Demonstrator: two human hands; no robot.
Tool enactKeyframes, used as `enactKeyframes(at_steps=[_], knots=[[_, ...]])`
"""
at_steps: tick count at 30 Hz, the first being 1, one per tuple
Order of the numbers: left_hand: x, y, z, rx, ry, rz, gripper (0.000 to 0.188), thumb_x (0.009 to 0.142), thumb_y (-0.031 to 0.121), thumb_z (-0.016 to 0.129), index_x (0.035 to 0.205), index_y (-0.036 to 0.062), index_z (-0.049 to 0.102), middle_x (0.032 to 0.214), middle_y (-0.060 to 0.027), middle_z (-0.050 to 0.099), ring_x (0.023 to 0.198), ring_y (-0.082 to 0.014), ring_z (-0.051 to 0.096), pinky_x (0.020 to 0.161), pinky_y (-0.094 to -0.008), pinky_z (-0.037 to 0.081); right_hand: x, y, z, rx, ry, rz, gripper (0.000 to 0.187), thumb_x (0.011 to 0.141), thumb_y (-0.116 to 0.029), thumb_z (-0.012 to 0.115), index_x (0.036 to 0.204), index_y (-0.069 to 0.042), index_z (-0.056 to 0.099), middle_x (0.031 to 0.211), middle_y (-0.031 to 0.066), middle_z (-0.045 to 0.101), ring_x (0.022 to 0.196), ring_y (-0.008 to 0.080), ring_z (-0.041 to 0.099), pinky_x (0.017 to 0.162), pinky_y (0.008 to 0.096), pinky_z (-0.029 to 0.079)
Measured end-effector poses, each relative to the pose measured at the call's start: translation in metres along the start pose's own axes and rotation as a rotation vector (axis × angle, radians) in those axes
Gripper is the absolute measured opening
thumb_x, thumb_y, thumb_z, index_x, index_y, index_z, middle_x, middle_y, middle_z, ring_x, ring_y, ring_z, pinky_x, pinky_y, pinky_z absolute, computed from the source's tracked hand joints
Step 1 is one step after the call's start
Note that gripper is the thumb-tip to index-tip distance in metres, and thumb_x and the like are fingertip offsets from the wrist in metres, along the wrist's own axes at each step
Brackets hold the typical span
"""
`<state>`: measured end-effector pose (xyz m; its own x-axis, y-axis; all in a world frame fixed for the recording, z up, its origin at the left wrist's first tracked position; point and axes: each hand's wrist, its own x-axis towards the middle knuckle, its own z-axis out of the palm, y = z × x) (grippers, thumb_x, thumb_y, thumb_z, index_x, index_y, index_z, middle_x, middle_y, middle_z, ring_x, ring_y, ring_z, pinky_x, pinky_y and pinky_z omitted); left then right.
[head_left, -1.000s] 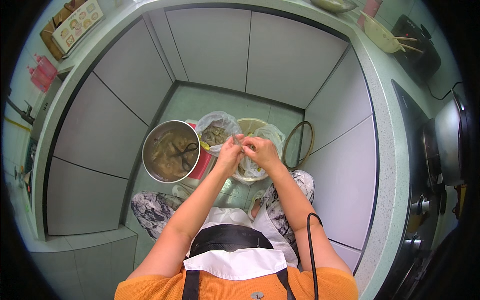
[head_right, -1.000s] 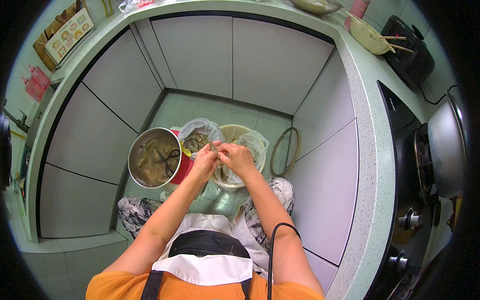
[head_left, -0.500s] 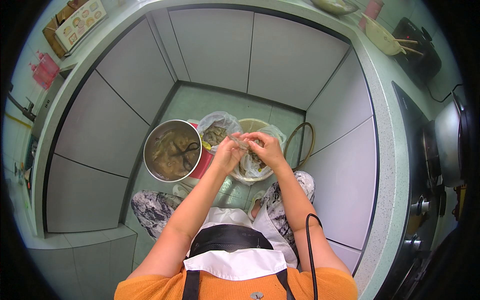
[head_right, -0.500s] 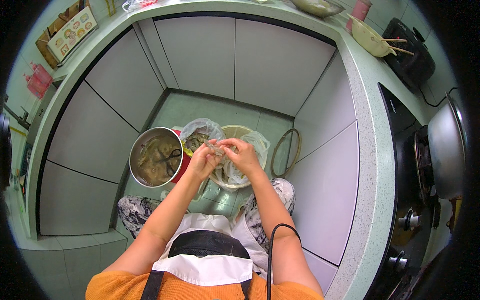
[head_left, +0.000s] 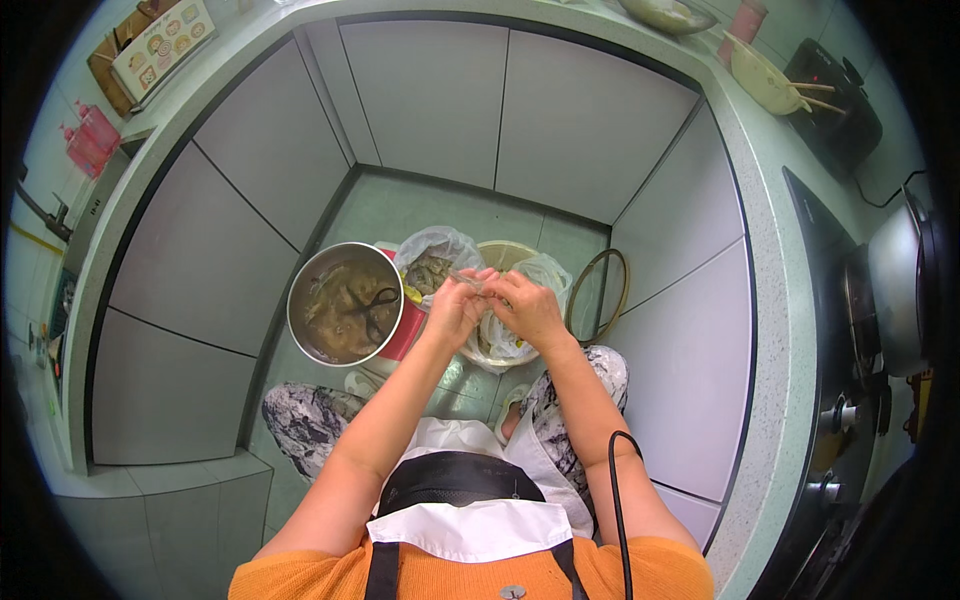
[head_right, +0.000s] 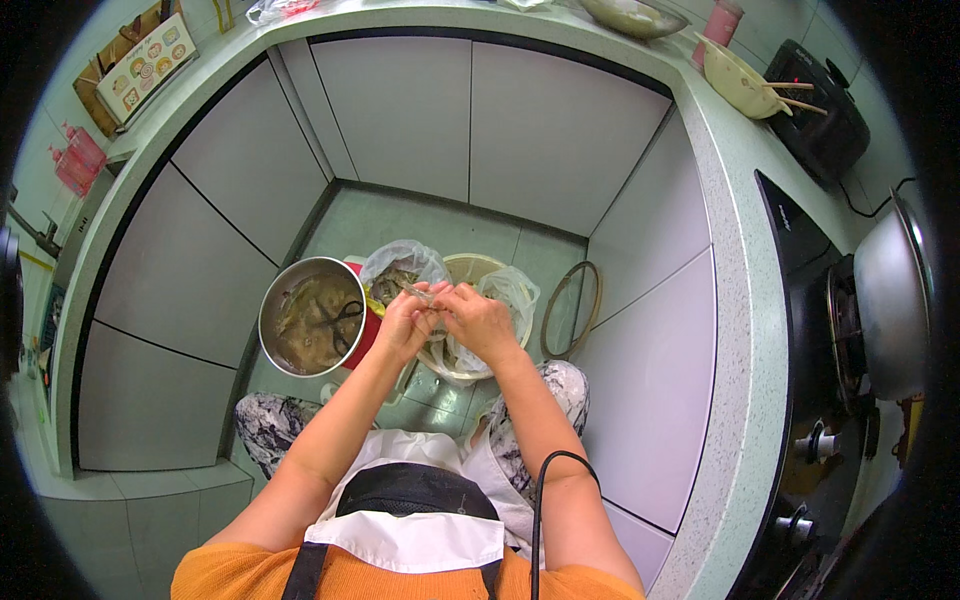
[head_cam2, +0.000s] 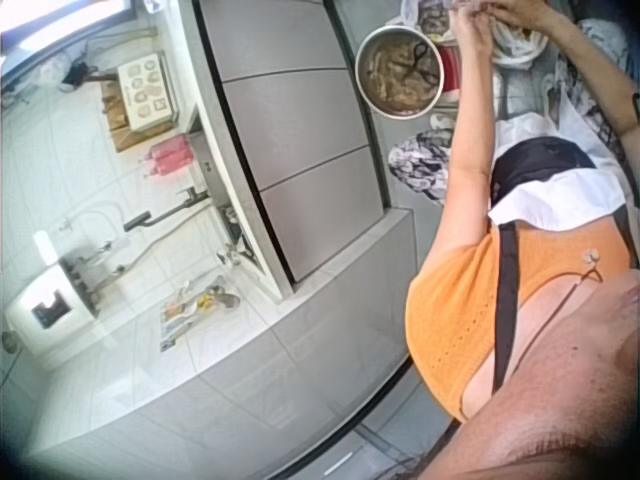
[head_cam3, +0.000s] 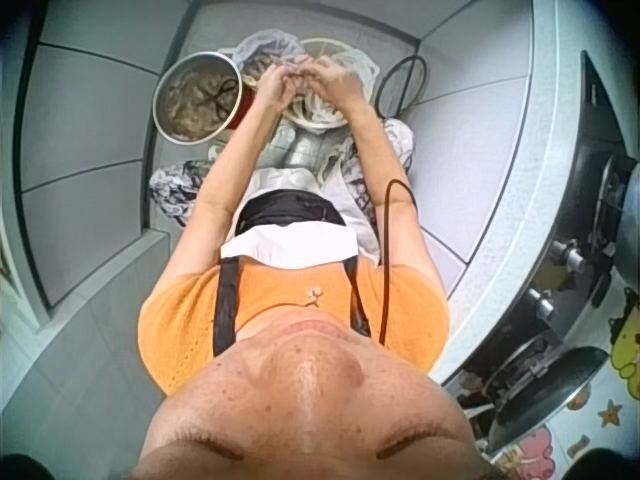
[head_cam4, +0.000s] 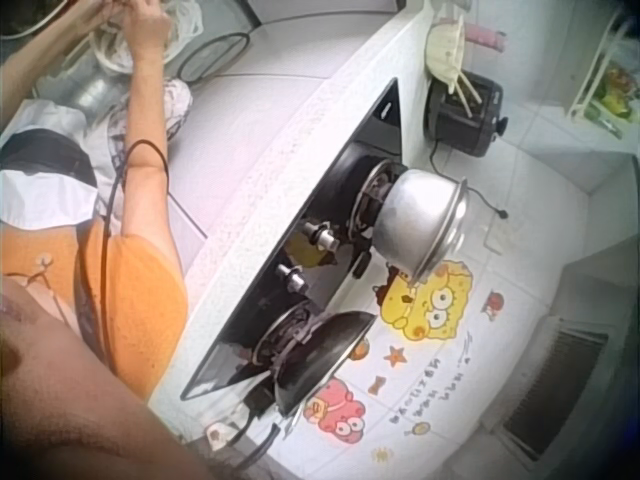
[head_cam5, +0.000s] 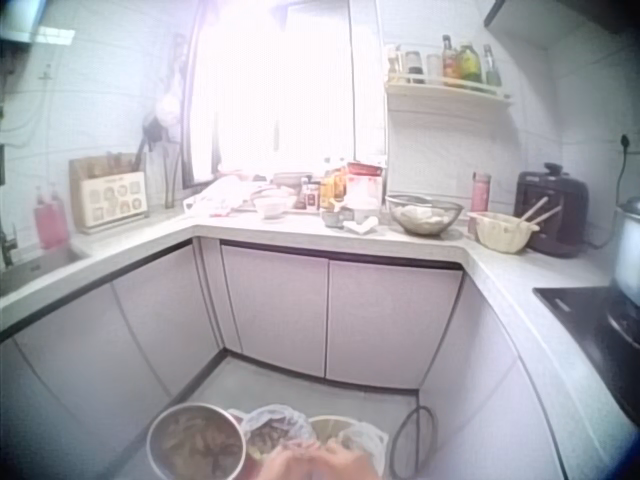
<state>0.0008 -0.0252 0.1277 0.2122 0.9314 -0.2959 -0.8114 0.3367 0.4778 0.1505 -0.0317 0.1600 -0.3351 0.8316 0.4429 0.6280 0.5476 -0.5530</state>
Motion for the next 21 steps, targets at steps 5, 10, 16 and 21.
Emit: enactKeyframes(at_steps=[5,10,16,21], knots=[[0.001,-0.002,0.002,-0.029,0.021,0.008,0.03,0.077,-0.007,0.041,0.106,-0.0011,0.035,0.117,-0.0255,0.045,0.111,-0.0354,0.049,0.092,-0.0424,0.045,0.001,0.001,0.002,-0.033,0.029,0.03,0.015,0.071,-0.012,0.066,0.085,-0.012,0.06,0.075,0.0037,0.058,0.064,0.0218,0.061,0.054,0.0323,0.049],[0.001,-0.001,0.005,-0.037,0.047,0.05,0.029,0.077,-0.008,0.04,0.105,-0.0015,0.036,0.118,-0.0264,0.045,0.113,-0.0365,0.048,0.096,-0.0426,0.043,-0.001,0.004,-0.003,-0.049,-0.03,0.116,0.013,0.071,-0.016,0.067,0.082,-0.012,0.059,0.075,0.0036,0.058,0.067,0.0243,0.061,0.057,0.0348,0.049],[0.003,-0.003,-0.002,-0.037,-0.003,0.07,0.03,0.075,-0.01,0.037,0.104,-0.0015,0.036,0.121,-0.0264,0.043,0.117,-0.0362,0.044,0.099,-0.0434,0.039,0.0,0.005,-0.005,0.11,0.002,0.252,0.012,0.071,-0.015,0.066,0.078,-0.009,0.059,0.074,0.0046,0.058,0.065,0.0229,0.06,0.059,0.0334,0.048],[0.002,0.0,-0.006,-0.046,0.016,0.041,0.032,0.076,-0.009,0.036,0.107,-0.001,0.036,0.124,-0.0257,0.042,0.119,-0.0351,0.043,0.099,-0.0434,0.039,0.001,0.015,-0.002,0.331,0.021,0.397,0.01,0.072,-0.013,0.063,0.08,-0.007,0.061,0.075,0.0074,0.061,0.065,0.0212,0.06,0.059,0.0317,0.047]])
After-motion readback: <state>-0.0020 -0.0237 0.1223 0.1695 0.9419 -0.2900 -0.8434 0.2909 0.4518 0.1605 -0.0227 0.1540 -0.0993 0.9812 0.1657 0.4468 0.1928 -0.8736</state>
